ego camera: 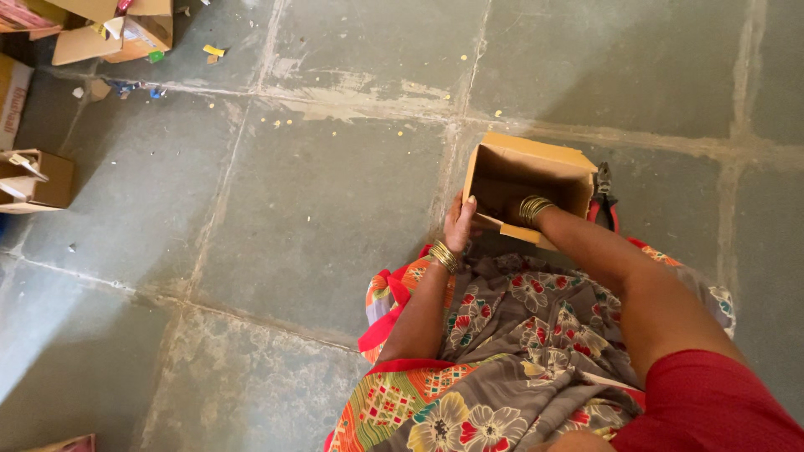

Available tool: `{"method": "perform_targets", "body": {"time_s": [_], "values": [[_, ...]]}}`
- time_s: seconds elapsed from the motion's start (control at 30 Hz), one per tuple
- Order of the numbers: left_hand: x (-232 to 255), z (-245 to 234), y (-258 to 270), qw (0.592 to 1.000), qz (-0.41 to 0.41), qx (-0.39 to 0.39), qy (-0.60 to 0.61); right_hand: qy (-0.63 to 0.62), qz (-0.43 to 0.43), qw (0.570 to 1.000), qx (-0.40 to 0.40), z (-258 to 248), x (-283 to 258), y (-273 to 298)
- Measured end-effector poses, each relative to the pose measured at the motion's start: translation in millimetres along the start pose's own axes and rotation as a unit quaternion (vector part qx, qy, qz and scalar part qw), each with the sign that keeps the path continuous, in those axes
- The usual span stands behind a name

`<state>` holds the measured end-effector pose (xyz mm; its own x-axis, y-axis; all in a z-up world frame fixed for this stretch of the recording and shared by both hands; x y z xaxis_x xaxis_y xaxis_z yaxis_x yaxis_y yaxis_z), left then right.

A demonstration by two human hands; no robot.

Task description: The person sits on the floor and repeatedly places pliers and other tools into a small cardboard box, then closes the box. The person opens the box again, removes the tools, and repeats the cycle of placing them back inside and closing the box.

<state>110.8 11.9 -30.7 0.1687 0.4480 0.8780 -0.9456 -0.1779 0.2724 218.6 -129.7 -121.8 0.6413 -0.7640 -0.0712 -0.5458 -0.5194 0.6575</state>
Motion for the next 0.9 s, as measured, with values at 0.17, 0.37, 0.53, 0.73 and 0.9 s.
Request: {"method": "perform_targets", "body": {"time_s": [0.17, 0.37, 0.53, 0.73, 0.9], "values": [[-1, -2, 0, 1.0, -0.013, 0.0, 0.005, 0.008, 0.003, 1.0, -0.016, 1, 2, -2], [-3, -5, 0, 0.999, -0.028, 0.015, 0.007, 0.029, 0.026, 0.998, 0.043, -22, 19, 6], [-1, -4, -1, 1.0, -0.006, 0.005, 0.003, 0.069, 0.089, 0.988, 0.107, -66, 42, 63], [4, -4, 7, 1.0, -0.006, 0.003, 0.006, -0.174, 0.022, 0.939, 0.295, -94, 104, 201], [5, -2, 15, 1.0, 0.0, -0.001, 0.002, -0.446, 0.14, 0.756, 0.458, -44, 192, 252]]}}
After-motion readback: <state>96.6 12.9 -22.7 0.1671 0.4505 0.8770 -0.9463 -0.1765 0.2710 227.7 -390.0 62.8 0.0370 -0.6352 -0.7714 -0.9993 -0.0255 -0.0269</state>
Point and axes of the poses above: each hand's wrist, its own y-axis away from the middle knuckle, its own z-axis out of the palm, x = y × z, the point moved 8 cm from there along -y, towards the middle knuckle, and after that the axes turned 13 degrees about y, right-handed, at the moved point
